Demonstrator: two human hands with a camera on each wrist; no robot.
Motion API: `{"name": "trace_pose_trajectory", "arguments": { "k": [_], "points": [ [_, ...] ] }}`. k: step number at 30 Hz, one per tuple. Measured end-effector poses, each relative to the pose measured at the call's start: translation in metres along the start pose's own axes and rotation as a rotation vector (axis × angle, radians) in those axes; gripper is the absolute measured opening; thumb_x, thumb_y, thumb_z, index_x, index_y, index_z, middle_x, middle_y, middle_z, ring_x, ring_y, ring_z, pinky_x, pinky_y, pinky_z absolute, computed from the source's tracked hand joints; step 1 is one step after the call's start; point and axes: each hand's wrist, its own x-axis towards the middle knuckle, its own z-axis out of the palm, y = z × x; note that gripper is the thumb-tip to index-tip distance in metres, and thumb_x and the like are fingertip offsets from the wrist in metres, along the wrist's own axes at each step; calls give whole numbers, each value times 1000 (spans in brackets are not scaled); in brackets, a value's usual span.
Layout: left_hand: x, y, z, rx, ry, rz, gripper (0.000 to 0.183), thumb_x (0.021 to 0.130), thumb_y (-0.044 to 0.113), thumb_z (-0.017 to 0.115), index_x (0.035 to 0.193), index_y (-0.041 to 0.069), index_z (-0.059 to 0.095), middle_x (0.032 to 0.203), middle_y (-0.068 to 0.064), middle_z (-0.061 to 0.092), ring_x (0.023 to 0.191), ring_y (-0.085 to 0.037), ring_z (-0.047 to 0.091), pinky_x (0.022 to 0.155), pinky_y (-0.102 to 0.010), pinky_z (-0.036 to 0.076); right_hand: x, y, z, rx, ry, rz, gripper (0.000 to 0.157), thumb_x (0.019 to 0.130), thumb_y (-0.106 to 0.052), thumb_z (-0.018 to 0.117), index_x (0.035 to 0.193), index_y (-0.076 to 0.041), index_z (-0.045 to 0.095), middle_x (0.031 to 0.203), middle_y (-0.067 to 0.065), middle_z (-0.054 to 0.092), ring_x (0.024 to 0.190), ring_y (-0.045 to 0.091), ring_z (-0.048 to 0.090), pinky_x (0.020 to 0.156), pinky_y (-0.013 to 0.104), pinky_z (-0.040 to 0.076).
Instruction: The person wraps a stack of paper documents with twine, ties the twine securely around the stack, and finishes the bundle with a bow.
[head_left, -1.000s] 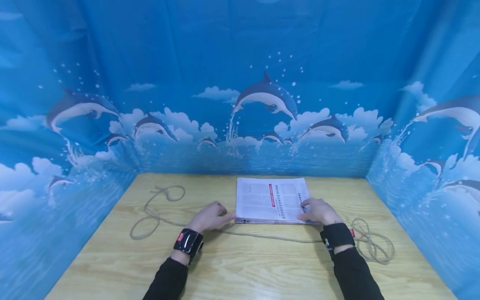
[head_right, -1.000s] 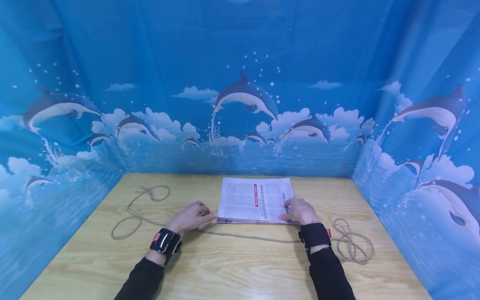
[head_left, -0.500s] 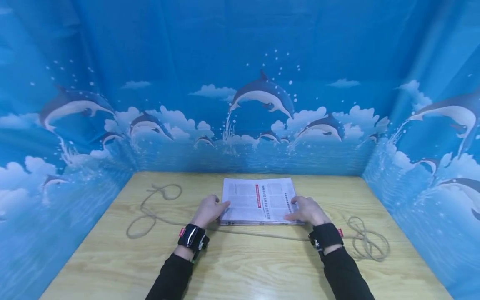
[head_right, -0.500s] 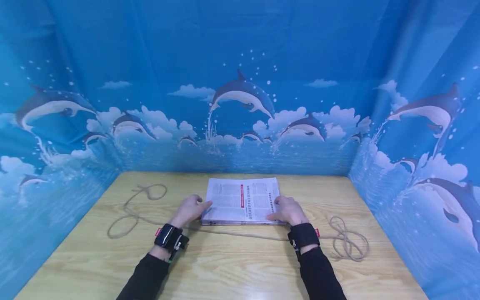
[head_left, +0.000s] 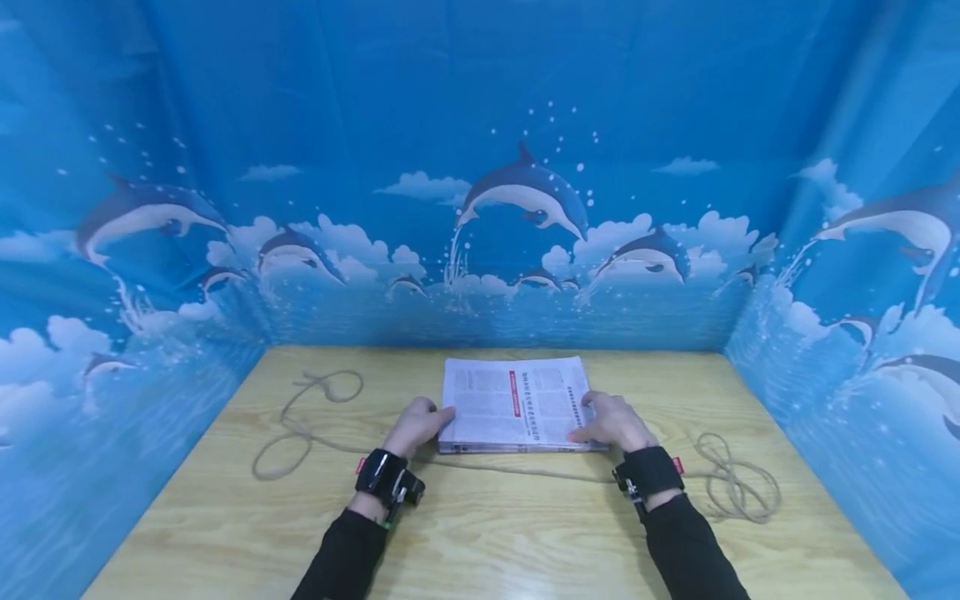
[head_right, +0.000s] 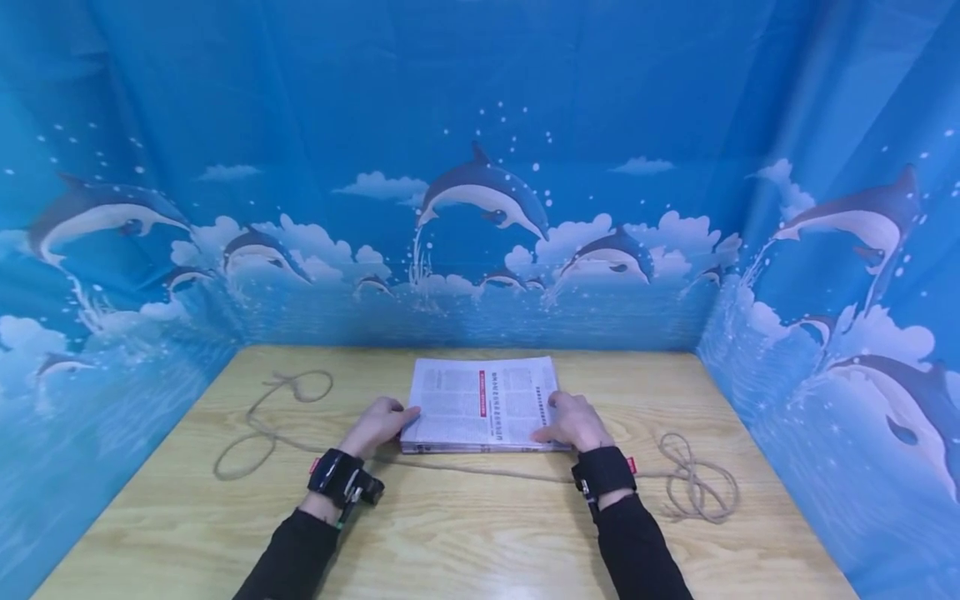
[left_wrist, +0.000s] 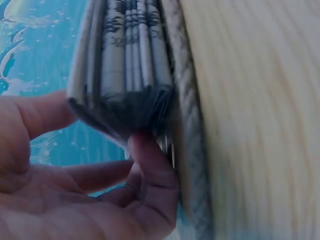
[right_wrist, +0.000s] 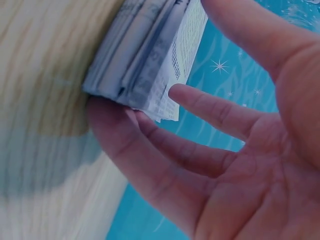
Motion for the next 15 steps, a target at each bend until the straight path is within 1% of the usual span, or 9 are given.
{"name": "trace_pose_trajectory", "arguments": {
  "k": [3,10,12,15],
  "points": [
    [1,0,0,-42,-27,-21,52,94,38,61,115,-10,58,98,-16,61,88,-27,57,75,-36,46,0,-1,0,7,-2,5,79,72,-29,86,134,5,51,121,25,62,95,28,59,87,47,48],
    [2,1,0,-171,-67,-55,47,95,38,61,112,-6,59,94,-13,61,85,-24,58,72,-31,43,2,-1,0,-6,-13,-20,77,74,-31,85,134,3,52,120,22,63,96,27,59,86,46,49],
    [2,1,0,-201,-85,-51,46,95,37,60,112,-6,60,92,-12,63,83,-22,59,71,-29,44,2,-2,1,-5,-19,-21,76,74,-31,85,133,3,53,119,22,64,96,28,60,86,47,49],
    [2,2,1,-244,-105,-22,46,96,35,60,111,-8,63,89,-11,67,79,-20,62,70,-27,46,2,-1,2,-7,-22,-20,75,74,-31,85,132,3,53,116,21,65,96,28,60,85,46,49]
  ]
}}
